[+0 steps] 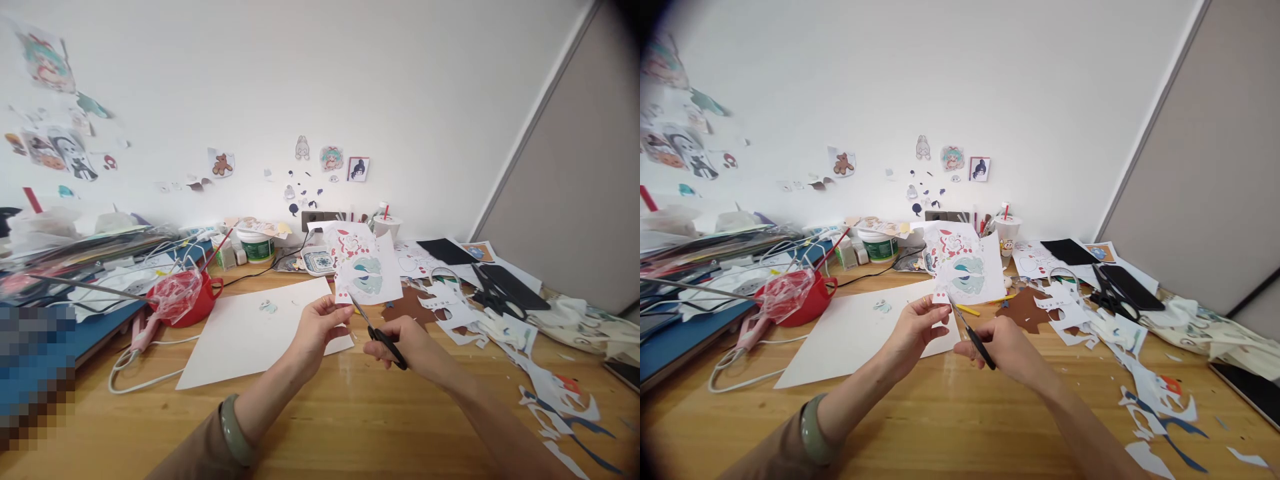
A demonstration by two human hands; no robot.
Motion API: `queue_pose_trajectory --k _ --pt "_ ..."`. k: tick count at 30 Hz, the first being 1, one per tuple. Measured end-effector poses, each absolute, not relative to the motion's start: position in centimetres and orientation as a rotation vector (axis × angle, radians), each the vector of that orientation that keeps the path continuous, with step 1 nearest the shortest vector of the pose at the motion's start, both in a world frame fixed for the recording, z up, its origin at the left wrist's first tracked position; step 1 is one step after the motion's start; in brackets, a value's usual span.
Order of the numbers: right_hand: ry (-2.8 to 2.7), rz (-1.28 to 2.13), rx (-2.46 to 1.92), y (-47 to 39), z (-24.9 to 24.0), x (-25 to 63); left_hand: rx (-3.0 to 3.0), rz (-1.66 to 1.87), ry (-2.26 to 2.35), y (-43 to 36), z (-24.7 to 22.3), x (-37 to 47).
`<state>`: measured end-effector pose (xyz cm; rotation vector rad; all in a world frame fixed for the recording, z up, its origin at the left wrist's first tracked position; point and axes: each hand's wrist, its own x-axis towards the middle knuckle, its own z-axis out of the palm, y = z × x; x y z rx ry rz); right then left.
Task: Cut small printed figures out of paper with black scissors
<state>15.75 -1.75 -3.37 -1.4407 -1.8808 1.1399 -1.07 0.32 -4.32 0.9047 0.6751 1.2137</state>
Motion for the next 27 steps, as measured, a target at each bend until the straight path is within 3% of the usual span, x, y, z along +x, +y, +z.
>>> queue_pose_trajectory --k 14,27 --pt "-1.82 0.985 -1.532 -1.3 -3.3 15.9 0.957 1.243 0.877 1.2 -5.0 -1.8" --pt "-1.485 0.693 -1.55 2.6 -3.4 22.2 1.476 0.832 1.397 8.9 -6.9 3.1"
